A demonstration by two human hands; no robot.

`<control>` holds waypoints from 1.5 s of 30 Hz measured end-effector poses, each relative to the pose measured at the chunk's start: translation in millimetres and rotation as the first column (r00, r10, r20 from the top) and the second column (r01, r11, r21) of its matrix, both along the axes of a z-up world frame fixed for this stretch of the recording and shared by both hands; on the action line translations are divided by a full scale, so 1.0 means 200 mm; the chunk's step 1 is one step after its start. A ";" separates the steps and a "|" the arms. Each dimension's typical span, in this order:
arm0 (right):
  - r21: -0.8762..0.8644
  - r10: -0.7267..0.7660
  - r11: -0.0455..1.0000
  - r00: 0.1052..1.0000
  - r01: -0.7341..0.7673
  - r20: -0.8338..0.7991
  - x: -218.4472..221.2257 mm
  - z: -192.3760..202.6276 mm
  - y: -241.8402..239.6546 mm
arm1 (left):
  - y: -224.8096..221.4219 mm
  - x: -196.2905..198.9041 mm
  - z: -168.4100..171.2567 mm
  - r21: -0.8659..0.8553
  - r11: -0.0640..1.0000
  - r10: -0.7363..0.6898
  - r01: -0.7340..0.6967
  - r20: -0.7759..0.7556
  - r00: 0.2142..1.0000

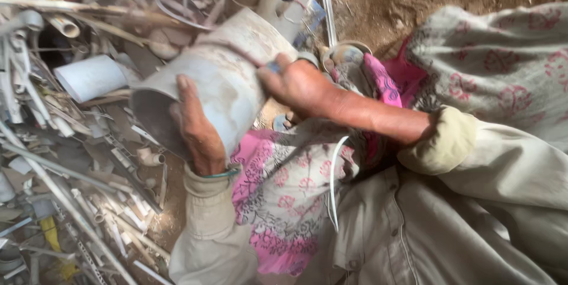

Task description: The person uses a hacksaw blade to scrape the outer surface of a large PVC pipe section while sitting among a pile of scrap materials.

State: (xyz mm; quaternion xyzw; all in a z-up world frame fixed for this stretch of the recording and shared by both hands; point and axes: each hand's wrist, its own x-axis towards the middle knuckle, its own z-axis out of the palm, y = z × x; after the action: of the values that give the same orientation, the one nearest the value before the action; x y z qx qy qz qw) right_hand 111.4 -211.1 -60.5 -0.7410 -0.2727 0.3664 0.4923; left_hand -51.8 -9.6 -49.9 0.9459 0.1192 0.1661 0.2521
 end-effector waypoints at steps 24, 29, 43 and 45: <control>-0.045 0.208 0.977 0.888 -0.208 0.409 0.08 -0.09 -0.09 | -0.26 0.30 0.42 -0.707 0.678 0.226 -0.201 -0.059 0.972; 0.046 0.262 0.962 0.960 -0.268 0.102 0.06 0.06 -0.07 | -0.16 0.27 0.40 -0.574 0.781 0.309 -0.247 0.011 0.951; -0.019 0.054 0.997 0.902 -0.068 -0.428 0.24 0.01 -0.05 | -0.17 0.29 0.41 -0.757 0.591 0.373 -0.280 -0.052 0.926; -0.046 0.061 0.995 0.886 -0.092 -0.459 0.24 0.04 -0.05 | -0.14 0.28 0.38 -0.722 0.621 0.401 -0.305 -0.041 0.915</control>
State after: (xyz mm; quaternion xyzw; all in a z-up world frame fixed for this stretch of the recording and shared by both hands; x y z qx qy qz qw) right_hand 160.2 -222.0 -52.5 -0.6386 -0.1662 0.5583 0.5029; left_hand 3.5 -36.8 25.2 0.7178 0.3417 0.2113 0.5686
